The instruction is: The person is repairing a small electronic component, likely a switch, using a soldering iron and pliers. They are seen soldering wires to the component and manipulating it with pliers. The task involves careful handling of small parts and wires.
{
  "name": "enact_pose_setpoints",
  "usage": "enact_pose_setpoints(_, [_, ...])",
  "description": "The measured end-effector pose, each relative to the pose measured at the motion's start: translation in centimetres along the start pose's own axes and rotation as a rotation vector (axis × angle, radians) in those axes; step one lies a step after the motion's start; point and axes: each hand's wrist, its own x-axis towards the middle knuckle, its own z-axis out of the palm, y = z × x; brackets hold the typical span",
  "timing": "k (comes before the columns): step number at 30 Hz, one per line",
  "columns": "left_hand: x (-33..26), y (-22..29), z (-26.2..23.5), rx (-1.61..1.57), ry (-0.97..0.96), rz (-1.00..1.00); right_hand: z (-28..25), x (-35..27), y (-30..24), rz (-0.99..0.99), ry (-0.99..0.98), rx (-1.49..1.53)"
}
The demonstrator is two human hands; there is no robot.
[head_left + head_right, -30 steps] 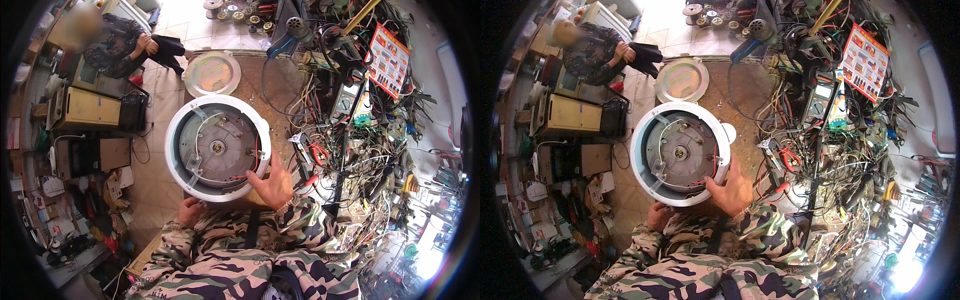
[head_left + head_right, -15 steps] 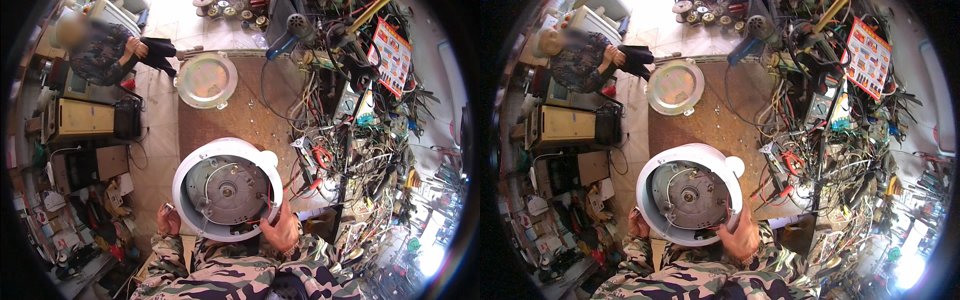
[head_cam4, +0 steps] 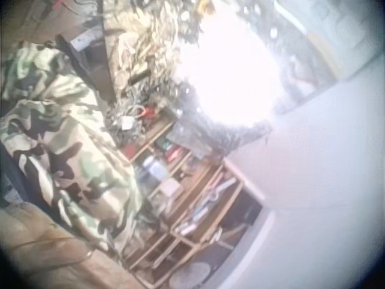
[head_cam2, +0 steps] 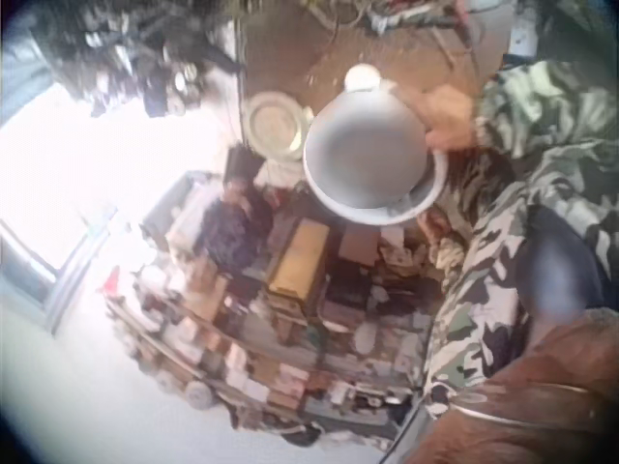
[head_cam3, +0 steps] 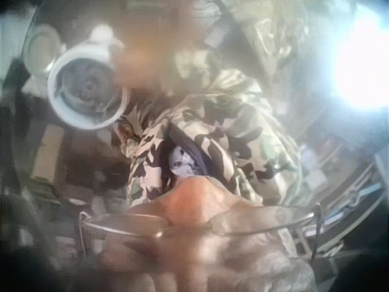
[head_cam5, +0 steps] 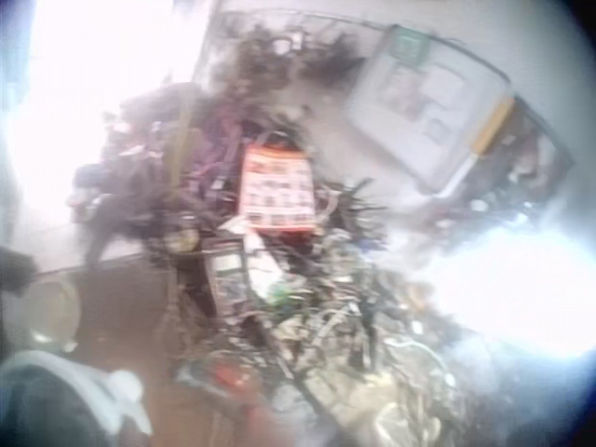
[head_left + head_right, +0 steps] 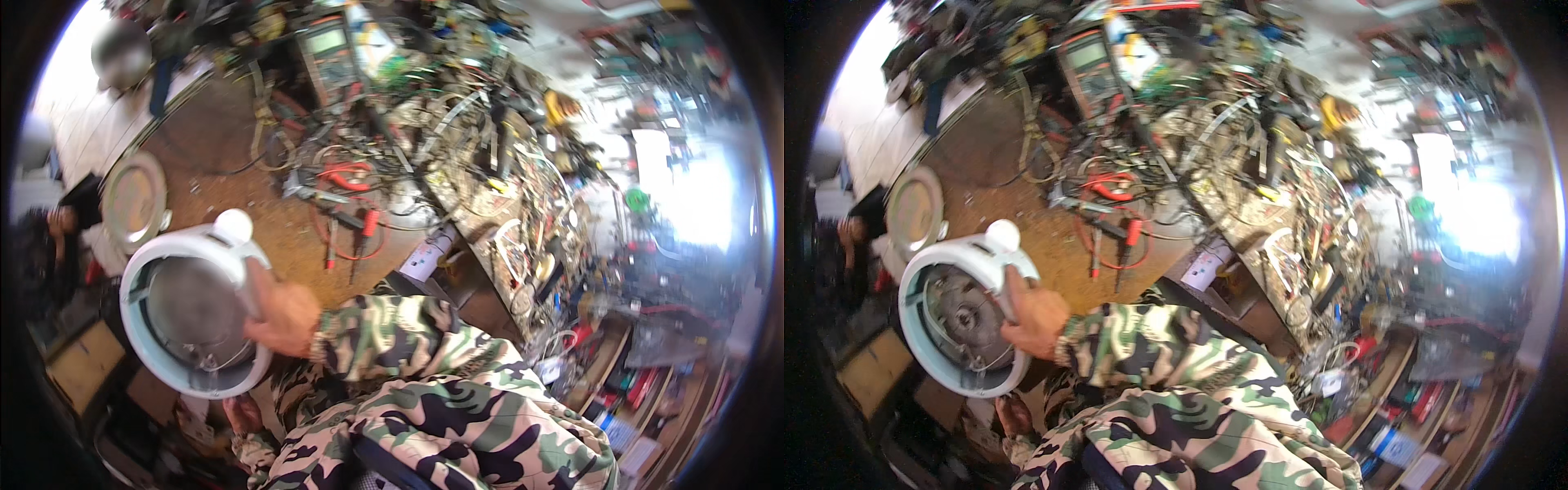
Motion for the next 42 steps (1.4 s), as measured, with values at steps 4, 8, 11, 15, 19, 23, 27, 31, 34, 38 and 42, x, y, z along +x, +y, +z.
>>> enact_pose_setpoints(4, [5.4, 3.0, 0.7, 0.158, -0.188, -0.312, -0.1, -1.4, 1.4, -0.085, 0.253, 0.171])
enact_pose_setpoints(8, [6.8, 1.8, 7.1, 0.258, -0.27, -0.476, -4.0, -6.4, 5.1, -0.066, 0.104, 0.259])
enact_pose_setpoints(11, [9.1, 0.9, 9.8, 0.443, -0.41, -0.582, -5.2, -11.4, 11.5, -0.041, 0.301, 0.216])
enact_pose_setpoints(15, [11.9, -1.5, 13.5, 0.671, -0.593, -0.591, -11.4, -19.6, 19.8, 0.271, 0.816, 0.052])
enact_pose_setpoints(19, [11.2, -5.3, 21.6, 0.598, -0.373, -0.607, -17.0, -24.1, 27.5, 0.477, 1.045, -0.33])
enact_pose_setpoints(23, [10.9, -8.3, 27.4, 0.786, -0.241, -0.388, -20.4, -25.8, 32.3, 0.469, 1.109, -0.461])
enact_pose_setpoints(27, [11.3, -10.1, 29.2, 0.92, -0.143, -0.229, -22.8, -29.6, 33.3, 0.632, 0.913, -0.386])
enact_pose_setpoints(31, [13.0, -11.2, 28.4, 1.066, -0.087, -0.108, -22.0, -32.3, 34.0, 0.788, 0.839, -0.261])
enact_pose_setpoints(34, [13.6, -12.2, 28.7, 1.039, -0.029, -0.102, -21.4, -32.5, 33.7, 0.784, 0.833, -0.038])
enact_pose_setpoints(38, [14.2, -12.1, 29.2, 1.046, -0.033, -0.084, -19.8, -31.9, 35.6, 0.84, 0.85, 0.074])
enact_pose_setpoints(42, [15.0, -12.2, 29.1, 1.031, -0.021, -0.1, -19.5, -30.5, 32.8, 0.666, 0.977, -0.631])
